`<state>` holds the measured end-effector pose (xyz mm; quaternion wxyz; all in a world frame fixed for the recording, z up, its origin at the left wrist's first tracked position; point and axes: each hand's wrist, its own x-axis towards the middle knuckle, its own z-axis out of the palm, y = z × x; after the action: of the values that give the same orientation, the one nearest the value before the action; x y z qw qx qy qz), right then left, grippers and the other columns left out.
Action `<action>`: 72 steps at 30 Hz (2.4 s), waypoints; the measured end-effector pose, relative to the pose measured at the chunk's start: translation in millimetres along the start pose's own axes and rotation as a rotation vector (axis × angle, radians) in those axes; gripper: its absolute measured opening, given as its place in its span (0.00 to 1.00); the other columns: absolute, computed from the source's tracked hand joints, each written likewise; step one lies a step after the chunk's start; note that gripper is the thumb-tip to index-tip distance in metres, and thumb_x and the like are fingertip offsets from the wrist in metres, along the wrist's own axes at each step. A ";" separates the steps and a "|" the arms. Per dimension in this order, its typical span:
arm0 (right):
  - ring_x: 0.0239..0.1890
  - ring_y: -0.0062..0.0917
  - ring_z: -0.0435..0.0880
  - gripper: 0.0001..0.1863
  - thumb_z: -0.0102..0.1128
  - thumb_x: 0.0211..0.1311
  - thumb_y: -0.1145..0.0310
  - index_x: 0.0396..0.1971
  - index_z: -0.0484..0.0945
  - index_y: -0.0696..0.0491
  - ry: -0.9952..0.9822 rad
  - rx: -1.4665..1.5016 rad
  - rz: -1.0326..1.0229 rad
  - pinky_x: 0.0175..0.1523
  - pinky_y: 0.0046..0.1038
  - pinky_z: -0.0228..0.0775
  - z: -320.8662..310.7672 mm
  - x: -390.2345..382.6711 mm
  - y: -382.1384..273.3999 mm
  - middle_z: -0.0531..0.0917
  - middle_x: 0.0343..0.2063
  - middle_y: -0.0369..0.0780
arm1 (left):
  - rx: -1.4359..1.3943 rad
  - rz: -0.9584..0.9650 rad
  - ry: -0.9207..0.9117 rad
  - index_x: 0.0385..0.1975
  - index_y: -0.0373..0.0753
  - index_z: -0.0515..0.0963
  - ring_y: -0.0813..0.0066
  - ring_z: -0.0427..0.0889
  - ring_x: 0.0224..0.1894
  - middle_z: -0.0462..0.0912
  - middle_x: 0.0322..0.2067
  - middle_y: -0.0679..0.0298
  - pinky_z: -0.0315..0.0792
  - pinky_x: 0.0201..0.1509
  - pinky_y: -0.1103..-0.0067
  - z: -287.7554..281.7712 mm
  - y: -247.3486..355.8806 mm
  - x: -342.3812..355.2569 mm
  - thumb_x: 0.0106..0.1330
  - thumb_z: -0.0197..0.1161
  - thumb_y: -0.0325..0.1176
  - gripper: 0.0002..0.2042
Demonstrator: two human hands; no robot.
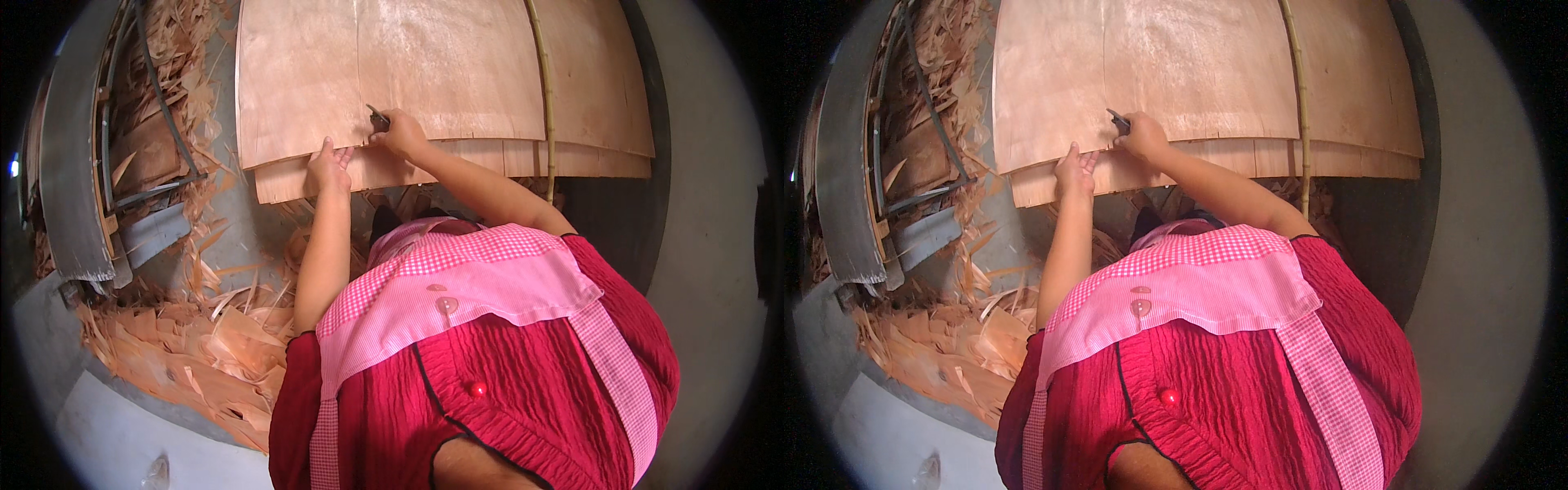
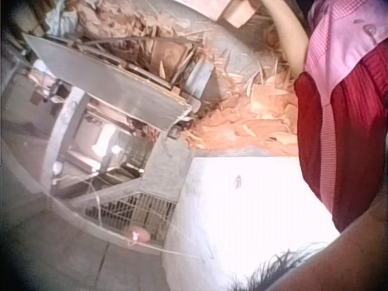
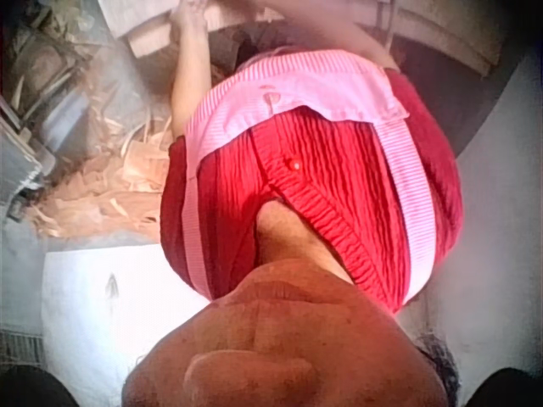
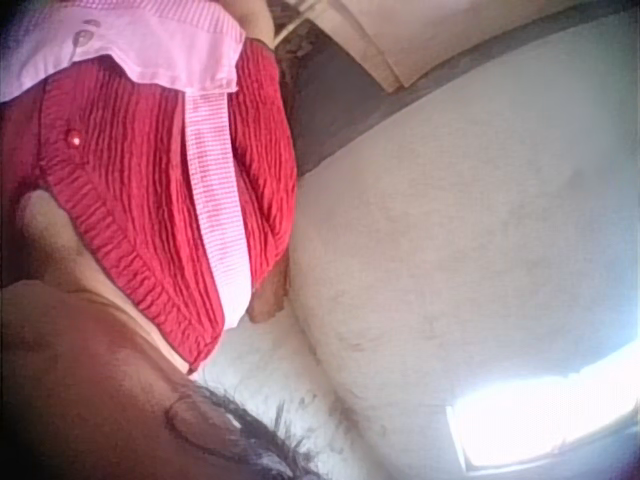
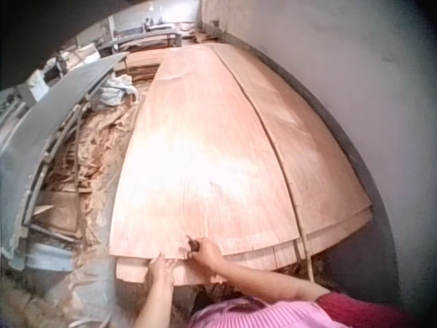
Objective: The person uses a utility knife to cut wood veneer sheets against a wooden guide, then stacks the cut pieces.
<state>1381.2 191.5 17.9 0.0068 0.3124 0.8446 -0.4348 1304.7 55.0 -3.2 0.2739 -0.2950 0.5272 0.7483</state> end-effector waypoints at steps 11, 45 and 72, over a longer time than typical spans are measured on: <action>0.31 0.33 0.79 0.13 0.62 0.43 0.65 0.31 0.78 0.54 -0.091 0.208 0.158 0.37 0.29 0.68 5.2 21.9 24.2 0.80 0.28 0.44 | 1.173 0.440 -0.098 0.30 0.30 0.74 0.68 0.72 0.15 0.73 0.10 0.63 0.64 0.18 0.81 -13.7 0.3 -8.1 0.59 0.54 0.41 0.16; 0.25 0.24 0.78 0.11 0.58 0.48 0.70 0.32 0.77 0.57 0.036 0.670 0.215 0.31 0.25 0.68 32.8 22.4 45.2 0.80 0.22 0.42 | 1.988 1.352 -0.204 0.50 0.40 0.66 0.60 0.62 0.53 0.65 0.52 0.59 0.56 0.53 0.65 51.0 -19.7 19.7 0.54 0.55 0.37 0.22; 0.31 0.21 0.77 0.18 0.52 0.46 0.80 0.42 0.73 0.57 0.331 0.132 0.349 0.35 0.21 0.69 -159.2 -127.9 166.1 0.79 0.30 0.40 | 1.848 1.227 -0.385 0.53 0.45 0.64 0.59 0.50 0.62 0.57 0.58 0.63 0.45 0.61 0.59 -6.3 26.5 -21.5 0.47 0.64 0.41 0.30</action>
<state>1614.1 313.2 31.7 -0.0770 0.5200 0.7374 -0.4242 1301.1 39.2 27.4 0.0496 0.4508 0.8842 0.1118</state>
